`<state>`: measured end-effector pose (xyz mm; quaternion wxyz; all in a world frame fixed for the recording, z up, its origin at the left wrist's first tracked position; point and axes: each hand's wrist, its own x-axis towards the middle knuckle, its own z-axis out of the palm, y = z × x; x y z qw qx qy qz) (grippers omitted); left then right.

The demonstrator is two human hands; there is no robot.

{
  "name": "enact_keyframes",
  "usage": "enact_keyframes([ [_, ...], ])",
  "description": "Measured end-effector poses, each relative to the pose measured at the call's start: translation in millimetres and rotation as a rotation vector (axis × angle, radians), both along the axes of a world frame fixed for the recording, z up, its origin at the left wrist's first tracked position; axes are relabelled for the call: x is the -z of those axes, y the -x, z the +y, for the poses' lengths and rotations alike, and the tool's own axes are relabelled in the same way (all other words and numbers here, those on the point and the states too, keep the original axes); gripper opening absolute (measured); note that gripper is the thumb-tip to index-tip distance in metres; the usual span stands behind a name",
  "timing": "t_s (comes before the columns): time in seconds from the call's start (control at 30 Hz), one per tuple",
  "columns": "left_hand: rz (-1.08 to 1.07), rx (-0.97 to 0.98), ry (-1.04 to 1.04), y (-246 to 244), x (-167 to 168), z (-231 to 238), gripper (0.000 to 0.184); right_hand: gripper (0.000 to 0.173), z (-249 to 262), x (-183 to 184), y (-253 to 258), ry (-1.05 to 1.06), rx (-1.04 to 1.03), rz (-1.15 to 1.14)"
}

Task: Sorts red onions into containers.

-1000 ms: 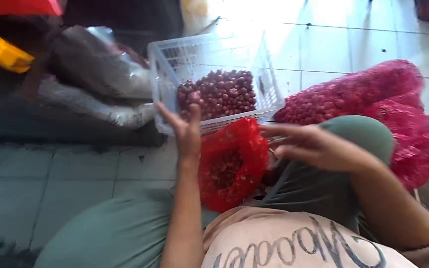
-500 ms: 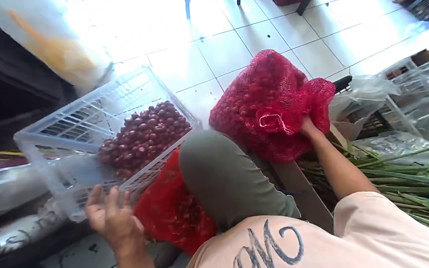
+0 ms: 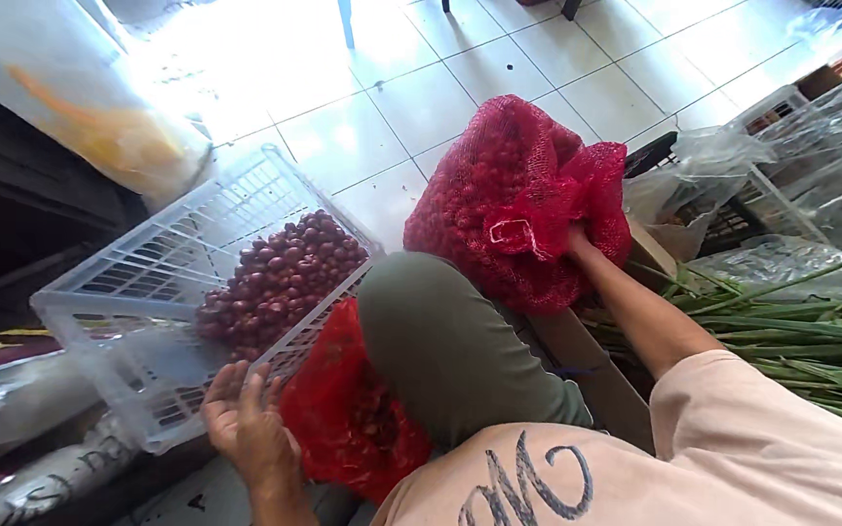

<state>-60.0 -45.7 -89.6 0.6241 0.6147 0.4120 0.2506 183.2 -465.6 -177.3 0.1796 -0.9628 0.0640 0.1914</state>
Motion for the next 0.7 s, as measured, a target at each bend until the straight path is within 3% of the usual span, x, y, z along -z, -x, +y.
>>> enact_keyframes([
  [0.17,-0.013,0.027,-0.013,-2,-1,-4,0.036,0.046,3,8,-6,-0.161,0.166,0.050],
  [0.3,-0.024,0.036,0.004,0,0,-6,0.035,0.052,-4,7,-7,-0.027,-0.044,-0.012],
  [0.47,-0.028,0.059,-0.016,2,3,-5,0.034,0.052,-11,24,1,-0.128,-0.139,-0.141],
  [0.57,-0.006,0.073,-0.005,1,5,-8,0.034,0.048,2,-15,10,-0.087,-0.157,-0.053],
  [0.7,-0.022,0.093,-0.009,0,6,-10,0.032,0.046,9,-18,-7,0.006,-0.006,0.128],
])
